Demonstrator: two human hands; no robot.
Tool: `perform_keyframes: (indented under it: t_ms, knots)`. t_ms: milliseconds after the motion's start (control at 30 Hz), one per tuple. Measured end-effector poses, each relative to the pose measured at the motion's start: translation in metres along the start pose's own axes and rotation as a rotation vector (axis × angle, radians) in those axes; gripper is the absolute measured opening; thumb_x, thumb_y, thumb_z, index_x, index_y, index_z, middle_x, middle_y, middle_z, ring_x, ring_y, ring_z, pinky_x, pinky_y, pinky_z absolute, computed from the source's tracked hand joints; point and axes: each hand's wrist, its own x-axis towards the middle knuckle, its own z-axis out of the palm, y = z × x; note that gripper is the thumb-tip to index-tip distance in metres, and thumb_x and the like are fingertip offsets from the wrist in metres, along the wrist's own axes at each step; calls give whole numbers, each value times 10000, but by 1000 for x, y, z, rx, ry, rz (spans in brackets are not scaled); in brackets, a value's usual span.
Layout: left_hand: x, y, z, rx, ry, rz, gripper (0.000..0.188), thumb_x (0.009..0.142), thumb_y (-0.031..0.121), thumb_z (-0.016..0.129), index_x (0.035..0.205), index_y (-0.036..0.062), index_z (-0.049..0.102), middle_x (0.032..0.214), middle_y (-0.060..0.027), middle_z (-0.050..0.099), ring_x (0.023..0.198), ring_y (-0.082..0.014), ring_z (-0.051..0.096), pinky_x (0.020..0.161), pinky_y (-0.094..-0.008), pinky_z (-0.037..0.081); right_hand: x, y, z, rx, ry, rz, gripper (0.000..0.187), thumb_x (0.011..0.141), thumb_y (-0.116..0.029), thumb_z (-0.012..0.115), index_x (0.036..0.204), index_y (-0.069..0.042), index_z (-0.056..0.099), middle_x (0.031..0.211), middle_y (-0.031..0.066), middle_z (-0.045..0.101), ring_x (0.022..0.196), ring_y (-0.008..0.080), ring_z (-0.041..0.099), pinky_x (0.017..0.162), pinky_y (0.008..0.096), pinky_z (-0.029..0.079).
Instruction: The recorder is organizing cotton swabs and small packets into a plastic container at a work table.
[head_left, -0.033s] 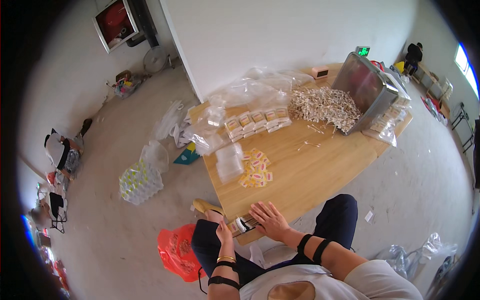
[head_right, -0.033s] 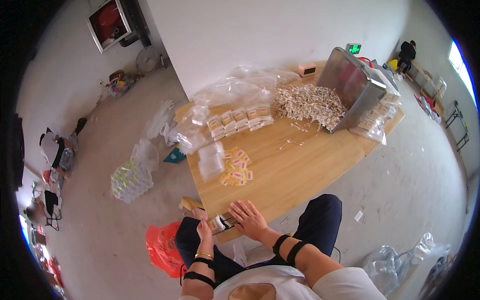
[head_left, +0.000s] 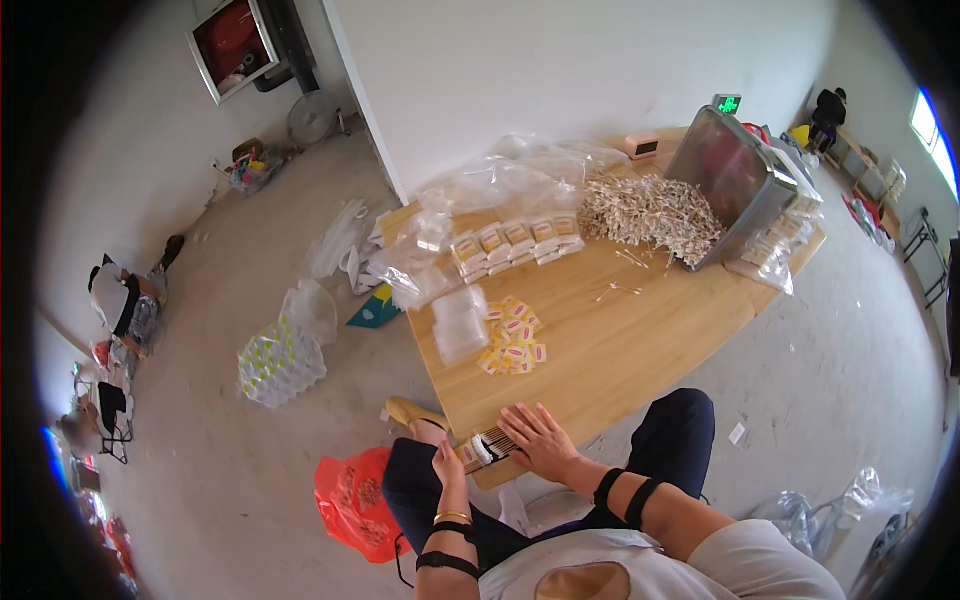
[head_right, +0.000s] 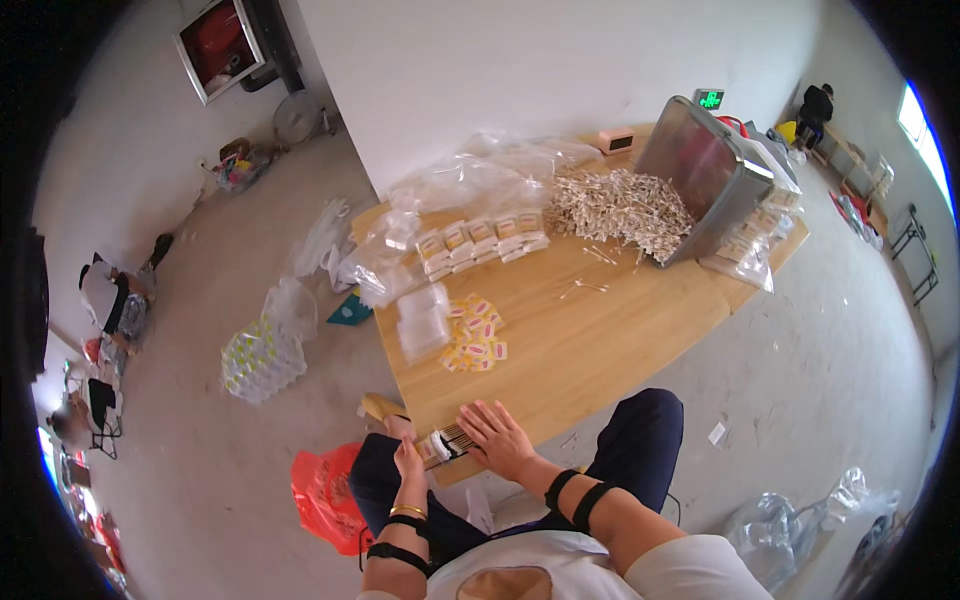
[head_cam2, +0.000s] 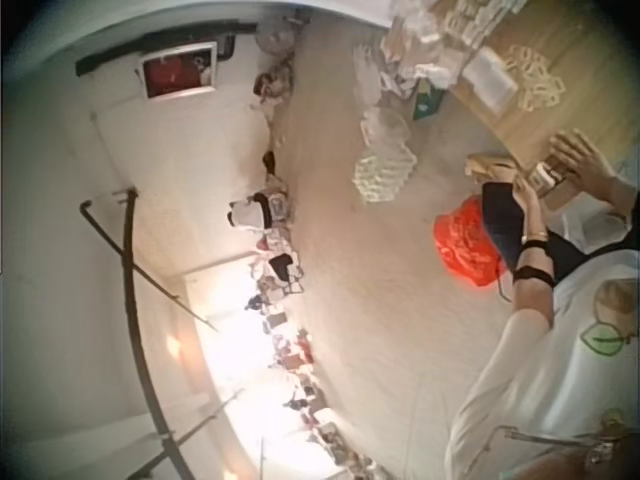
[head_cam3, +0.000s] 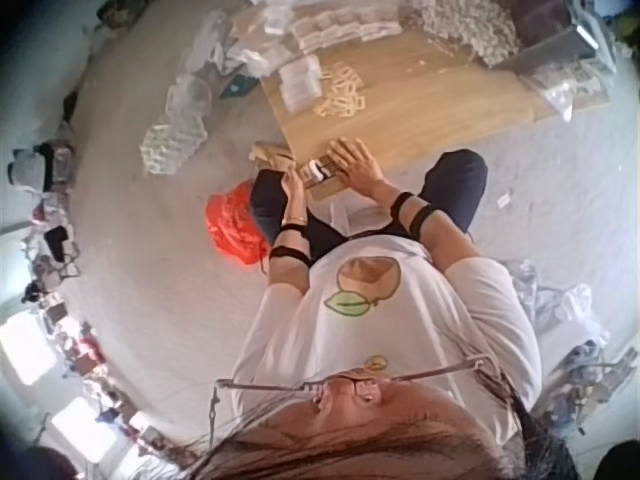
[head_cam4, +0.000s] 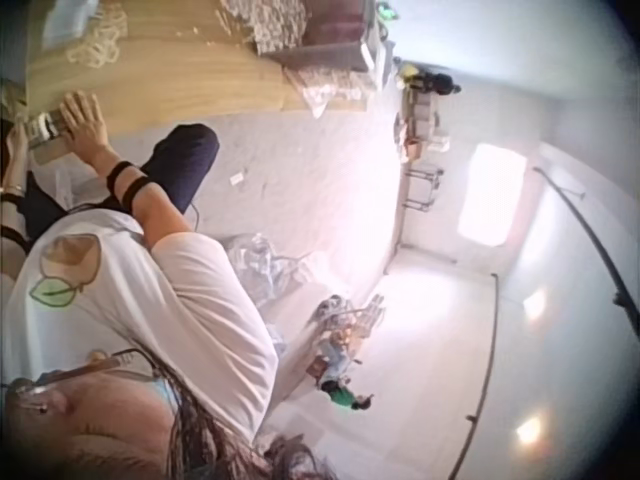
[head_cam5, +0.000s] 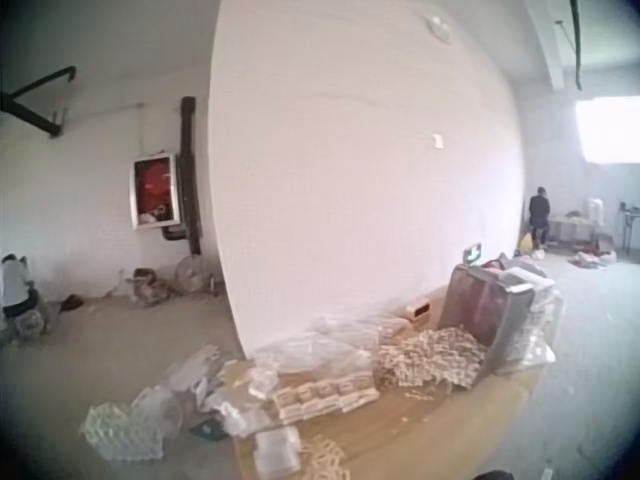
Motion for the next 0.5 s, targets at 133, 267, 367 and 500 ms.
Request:
perform_keyframes:
  t_ms: [133, 267, 367, 500]
  knots:
    - [-14, 20, 10, -208, -69, -139, 491, 1050, 387, 472, 1024, -67, 657, 927, -98, 706, 792, -188, 648, 687, -335, 507, 7, -8, 10, 3, 3, -8, 692, 967, -469, 502, 1555, -161, 308, 1624, 42, 279, 1513, 260, 206, 1234, 495, 126]
    - [-24, 35, 9, 34, -21, 21, 517, 1044, 399, 478, 982, -76, 672, 917, -164, 720, 813, -224, 677, 700, -352, 515, 13, -25, 13, -23, -20, -25, 719, 968, -513, 486, 1555, -139, 303, 1626, 57, 272, 1516, 262, 198, 1231, 493, 128]
    - [-18, 28, -2, 253, 81, 146, 636, 1025, 509, 433, 937, -67, 688, 901, -229, 718, 835, -323, 696, 733, -407, 518, 16, -33, 13, 64, 2, 4, 778, 967, -555, 467, 1561, -92, 272, 1631, 86, 254, 1521, 265, 183, 1232, 486, 121]
    - [-14, 29, -22, 342, 81, 37, 789, 973, 663, 342, 895, -41, 691, 849, -249, 699, 842, -436, 672, 750, -482, 503, 3, -9, 8, 86, -25, 99, 887, 954, -617, 442, 1559, -6, 223, 1636, 135, 223, 1528, 264, 159, 1236, 472, 96]
